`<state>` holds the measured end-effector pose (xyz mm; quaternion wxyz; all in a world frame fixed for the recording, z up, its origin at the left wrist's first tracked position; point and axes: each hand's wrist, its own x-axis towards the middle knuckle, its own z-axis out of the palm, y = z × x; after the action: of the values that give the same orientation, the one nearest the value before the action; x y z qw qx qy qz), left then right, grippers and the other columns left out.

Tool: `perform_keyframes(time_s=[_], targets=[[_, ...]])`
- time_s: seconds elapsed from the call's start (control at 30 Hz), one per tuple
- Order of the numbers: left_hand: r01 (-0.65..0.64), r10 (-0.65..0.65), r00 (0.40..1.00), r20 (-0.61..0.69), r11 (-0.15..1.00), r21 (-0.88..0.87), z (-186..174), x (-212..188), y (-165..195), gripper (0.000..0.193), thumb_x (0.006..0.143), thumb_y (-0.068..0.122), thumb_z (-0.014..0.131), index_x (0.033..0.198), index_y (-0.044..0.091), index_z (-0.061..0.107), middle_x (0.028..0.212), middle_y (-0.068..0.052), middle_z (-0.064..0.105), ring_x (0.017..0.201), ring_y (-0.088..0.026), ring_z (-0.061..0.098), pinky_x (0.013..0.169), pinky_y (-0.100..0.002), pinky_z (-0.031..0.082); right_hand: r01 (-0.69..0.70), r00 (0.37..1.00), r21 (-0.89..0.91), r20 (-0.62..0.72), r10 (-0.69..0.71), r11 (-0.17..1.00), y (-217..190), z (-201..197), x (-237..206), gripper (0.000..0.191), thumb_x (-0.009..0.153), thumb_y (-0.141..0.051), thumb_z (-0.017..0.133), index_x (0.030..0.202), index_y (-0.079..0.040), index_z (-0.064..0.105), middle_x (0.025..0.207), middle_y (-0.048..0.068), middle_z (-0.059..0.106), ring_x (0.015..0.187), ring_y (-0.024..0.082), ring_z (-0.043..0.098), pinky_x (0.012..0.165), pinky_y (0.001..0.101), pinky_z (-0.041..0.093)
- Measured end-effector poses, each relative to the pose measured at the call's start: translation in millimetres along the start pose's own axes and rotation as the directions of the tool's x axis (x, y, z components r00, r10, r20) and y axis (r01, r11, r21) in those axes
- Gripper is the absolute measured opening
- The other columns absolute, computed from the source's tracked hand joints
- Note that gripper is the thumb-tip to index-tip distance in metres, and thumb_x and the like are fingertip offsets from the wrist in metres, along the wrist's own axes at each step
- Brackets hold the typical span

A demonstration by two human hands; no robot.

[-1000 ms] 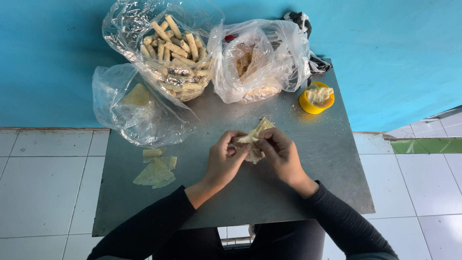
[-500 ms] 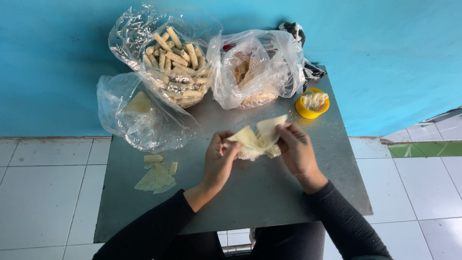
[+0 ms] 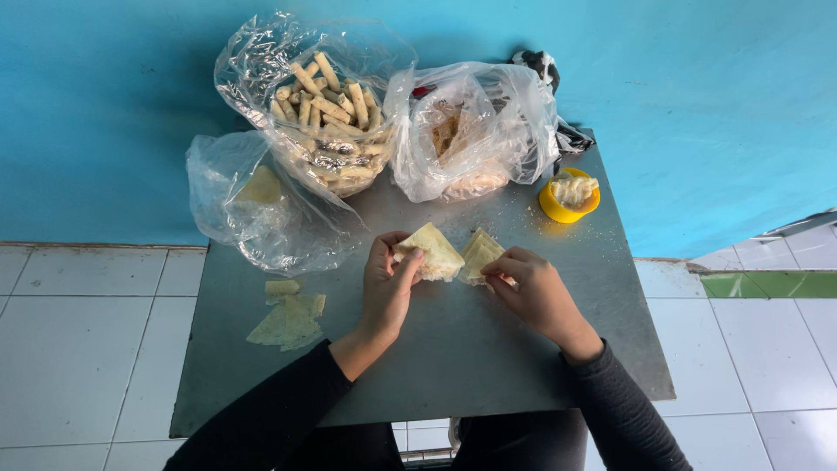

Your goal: The person sits at a small metal table and folds triangular pastry wrappers, rolling each one by hand into a cylindrical roll and setting the finished rolls aside. They occasionally reach into a plastic bag of filling and a yellow container of paste while working through the wrappers one at a time.

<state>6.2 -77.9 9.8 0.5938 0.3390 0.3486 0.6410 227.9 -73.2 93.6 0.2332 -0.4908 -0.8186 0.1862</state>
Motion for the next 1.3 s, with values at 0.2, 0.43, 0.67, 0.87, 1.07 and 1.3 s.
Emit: perform_keyframes(time_s=[0.2,0.43,0.67,0.87,1.07,1.3], targets=[[-0.012,0.012,1.0,0.021,1.0,0.001,0,0,-4,0.028,0.1,0.015,0.063,0.124,0.004,0.053,0.113,-0.004,0.062,0.097,-0.007,0.062,0.081,-0.024,0.054,0.025,1.0,0.012,0.008,-0.025,1.0,-1,1,-2,0.014,0.082,-0.007,0.074,0.096,-0.006,0.076,0.093,0.009,0.071,0.078,0.025,0.071,0.069,0.036,0.058],[-0.013,0.012,0.998,0.058,0.999,0.029,0,-2,-4,0.028,0.101,0.015,0.063,0.124,0.003,0.052,0.114,-0.005,0.061,0.098,-0.007,0.061,0.083,-0.024,0.054,0.065,0.998,-0.034,0.025,-0.065,0.997,-2,2,-3,0.012,0.082,-0.008,0.074,0.094,-0.007,0.077,0.092,0.009,0.07,0.082,0.027,0.07,0.072,0.0375,0.057],[-0.036,0.036,0.995,0.092,0.999,0.001,3,-3,-3,0.031,0.101,0.015,0.064,0.125,0.001,0.052,0.116,-0.007,0.061,0.102,-0.009,0.062,0.088,-0.025,0.055,0.0,0.995,0.041,0.095,-0.003,0.999,-2,2,-1,0.013,0.087,-0.014,0.073,0.098,-0.006,0.075,0.092,0.008,0.071,0.081,0.02,0.071,0.072,0.0335,0.057],[-0.048,0.022,0.981,0.193,0.99,0.131,6,-7,-1,0.038,0.1,0.015,0.067,0.13,-0.001,0.051,0.114,-0.007,0.062,0.1,-0.01,0.065,0.082,-0.025,0.056,0.053,0.984,0.312,-0.179,0.004,0.949,-8,5,-3,0.025,0.089,-0.011,0.077,0.108,0.0,0.064,0.093,0.006,0.068,0.081,0.014,0.063,0.074,0.0294,0.054],[-0.065,-0.006,0.962,0.272,0.965,0.252,11,-14,2,0.038,0.098,0.013,0.07,0.129,-0.003,0.055,0.112,-0.009,0.067,0.098,-0.01,0.069,0.083,-0.025,0.058,0.064,0.993,0.445,-0.12,-0.012,0.893,-1,23,-6,0.022,0.088,-0.007,0.075,0.106,0.001,0.066,0.102,0.004,0.068,0.087,0.009,0.066,0.074,0.0262,0.056],[-0.057,0.0,0.954,0.3,0.981,0.183,12,-15,5,0.036,0.102,0.014,0.064,0.132,-0.003,0.053,0.113,-0.007,0.065,0.1,-0.009,0.066,0.085,-0.024,0.055,-0.201,0.969,0.725,0.049,0.242,0.659,29,34,-6,0.013,0.103,-0.008,0.063,0.108,0.001,0.07,0.095,0.004,0.07,0.085,0.006,0.06,0.076,0.0246,0.05]])
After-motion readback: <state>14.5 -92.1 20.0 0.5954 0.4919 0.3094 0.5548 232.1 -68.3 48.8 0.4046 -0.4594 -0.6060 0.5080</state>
